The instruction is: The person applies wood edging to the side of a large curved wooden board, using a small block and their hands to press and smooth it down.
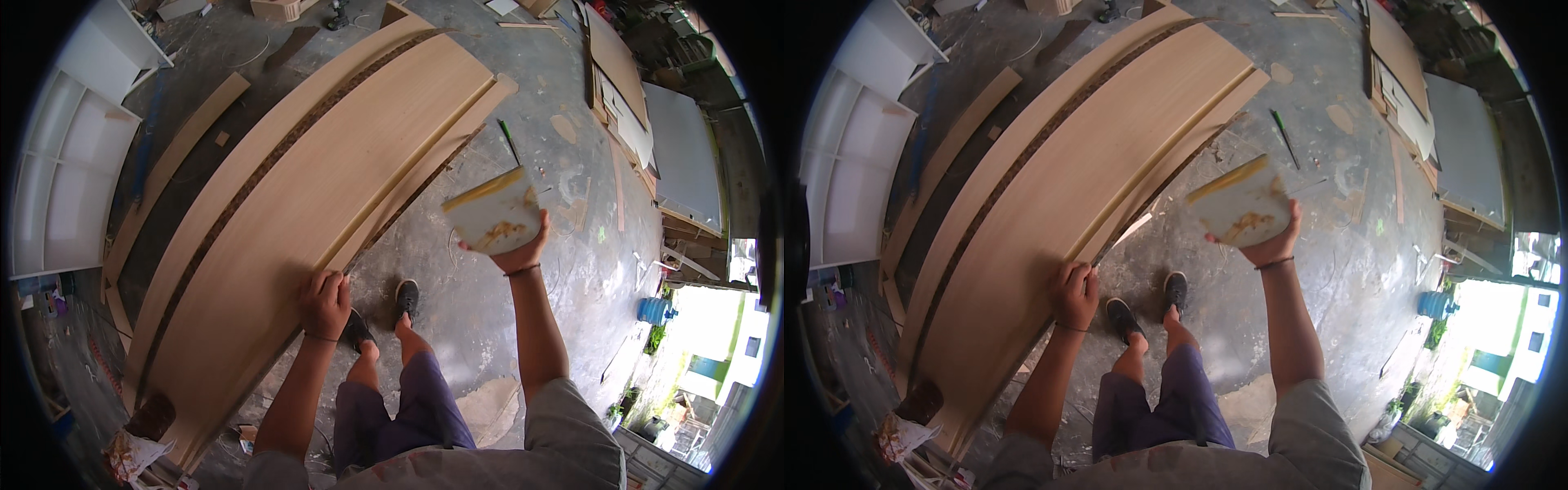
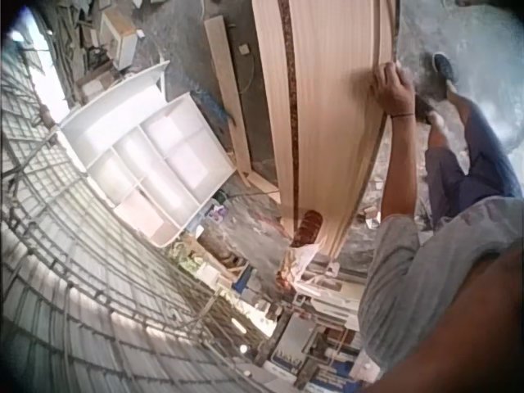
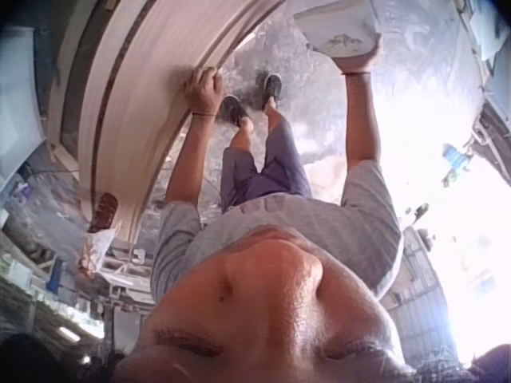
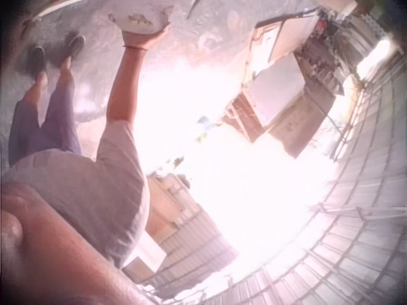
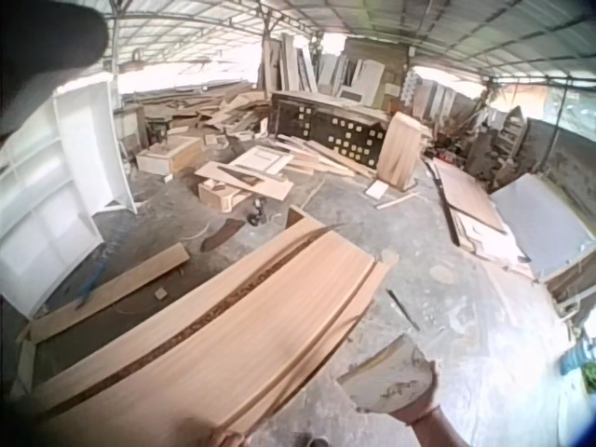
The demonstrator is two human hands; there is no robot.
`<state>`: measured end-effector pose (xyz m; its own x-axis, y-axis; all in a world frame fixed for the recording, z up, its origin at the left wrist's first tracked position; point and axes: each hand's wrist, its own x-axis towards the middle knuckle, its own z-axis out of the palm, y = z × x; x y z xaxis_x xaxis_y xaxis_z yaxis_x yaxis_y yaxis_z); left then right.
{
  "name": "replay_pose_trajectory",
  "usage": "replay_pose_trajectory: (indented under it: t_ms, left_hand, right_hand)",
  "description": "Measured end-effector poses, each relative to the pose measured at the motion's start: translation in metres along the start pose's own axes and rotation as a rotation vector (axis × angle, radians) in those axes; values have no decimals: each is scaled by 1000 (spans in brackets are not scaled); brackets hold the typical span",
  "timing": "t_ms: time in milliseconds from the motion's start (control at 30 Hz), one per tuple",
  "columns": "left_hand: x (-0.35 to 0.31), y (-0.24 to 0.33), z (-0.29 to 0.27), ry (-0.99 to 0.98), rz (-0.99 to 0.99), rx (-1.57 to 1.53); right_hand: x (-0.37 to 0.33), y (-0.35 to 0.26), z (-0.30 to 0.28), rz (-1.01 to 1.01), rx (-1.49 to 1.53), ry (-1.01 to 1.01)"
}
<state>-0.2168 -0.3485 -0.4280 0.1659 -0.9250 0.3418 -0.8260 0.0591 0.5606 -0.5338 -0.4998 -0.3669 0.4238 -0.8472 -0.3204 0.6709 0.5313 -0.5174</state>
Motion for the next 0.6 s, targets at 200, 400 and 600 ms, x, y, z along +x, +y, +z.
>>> replay_pose_trajectory:
  t_ms: [200, 400, 600]
  left_hand:
    - [-4, -3, 0, -34, -5, 10]
    - [-18, -18, -1, -31, -42, 5]
    - [-16, -13, -2, -23, -23, 4]
  right_hand:
    - [70, -11, -15, -73, 50, -6]
    - [93, -15, -18, -35, 88, -32]
    - [103, -52, -7, -63, 83, -146]
